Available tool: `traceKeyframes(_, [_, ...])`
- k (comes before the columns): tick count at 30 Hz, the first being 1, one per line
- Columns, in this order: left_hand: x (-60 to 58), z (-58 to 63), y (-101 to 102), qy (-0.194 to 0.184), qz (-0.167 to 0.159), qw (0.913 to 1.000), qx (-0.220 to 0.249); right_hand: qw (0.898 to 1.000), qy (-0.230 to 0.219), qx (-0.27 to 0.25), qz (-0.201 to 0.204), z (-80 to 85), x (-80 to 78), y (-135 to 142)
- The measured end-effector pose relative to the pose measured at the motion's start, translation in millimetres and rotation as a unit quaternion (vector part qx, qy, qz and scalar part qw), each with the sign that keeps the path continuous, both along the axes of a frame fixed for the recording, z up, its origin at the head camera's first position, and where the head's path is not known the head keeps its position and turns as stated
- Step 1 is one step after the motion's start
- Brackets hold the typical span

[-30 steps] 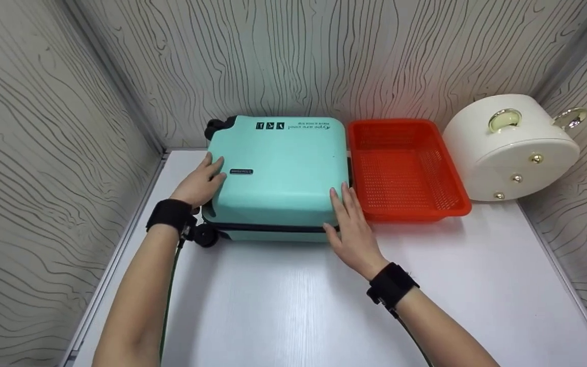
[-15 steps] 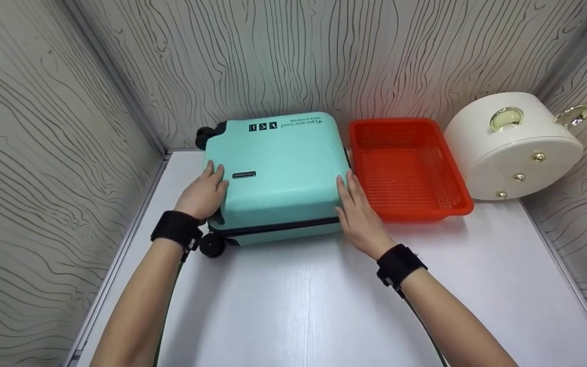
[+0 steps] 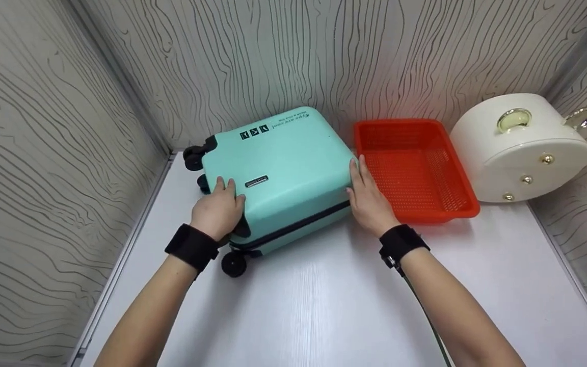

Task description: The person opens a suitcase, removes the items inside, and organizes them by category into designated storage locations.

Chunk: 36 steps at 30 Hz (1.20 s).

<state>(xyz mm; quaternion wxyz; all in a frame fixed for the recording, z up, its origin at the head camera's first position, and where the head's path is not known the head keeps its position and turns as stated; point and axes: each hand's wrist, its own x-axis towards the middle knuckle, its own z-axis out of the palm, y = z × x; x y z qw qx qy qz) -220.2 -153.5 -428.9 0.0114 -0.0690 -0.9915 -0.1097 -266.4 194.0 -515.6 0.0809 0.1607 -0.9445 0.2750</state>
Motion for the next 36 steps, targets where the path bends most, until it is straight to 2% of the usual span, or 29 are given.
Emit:
traceKeyframes(6, [13.1, -1.6, 17.8, 0.077, -0.026, 0.9958, -0.043, 0.998, -0.012, -0.034, -0.046, 5.8, -4.1, 2.6])
traceKeyframes(9, [20.5, -3.7, 26.4, 0.126, -0.056, 0.9862, -0.091, 0.996, -0.012, -0.054, -0.070, 8.4, -7.2, 3.1])
traceKeyframes(12, [27.4, -5.8, 34.9, 0.168, -0.068, 0.9765, -0.116, 0.994, -0.013, -0.065, -0.088, 10.6, -11.2, 3.4])
traceKeyframes(15, [31.7, -6.5, 40.5, 0.175, -0.065, 0.9764, -0.109, 0.993, -0.022, -0.077, -0.092, 11.8, -14.5, 4.8])
traceKeyframes(20, [27.6, -0.3, 34.2, 0.129, -0.060, 0.9887, -0.046, 0.992, -0.049, -0.086, -0.084, 11.4, -12.5, 6.0])
traceKeyframes(24, [9.6, 13.2, 14.2, 0.073, -0.048, 0.9962, 0.008, 0.992, -0.052, -0.095, -0.066, 7.6, -0.3, 0.4])
traceKeyframes(27, [-16.6, 19.7, -6.7, 0.036, -0.028, 0.9982, 0.039, 0.993, -0.039, -0.104, -0.048, 2.8, 16.9, -11.6])
traceKeyframes(32, [-62.6, 18.5, -48.3, -0.032, 0.006, 0.9949, 0.095, 0.993, -0.036, -0.112, -0.013, -5.5, 54.7, -41.8])
traceKeyframes(36, [-82.0, 15.5, -73.3, -0.069, 0.033, 0.9903, 0.116, 0.991, -0.047, -0.125, 0.026, -9.2, 80.3, -64.3])
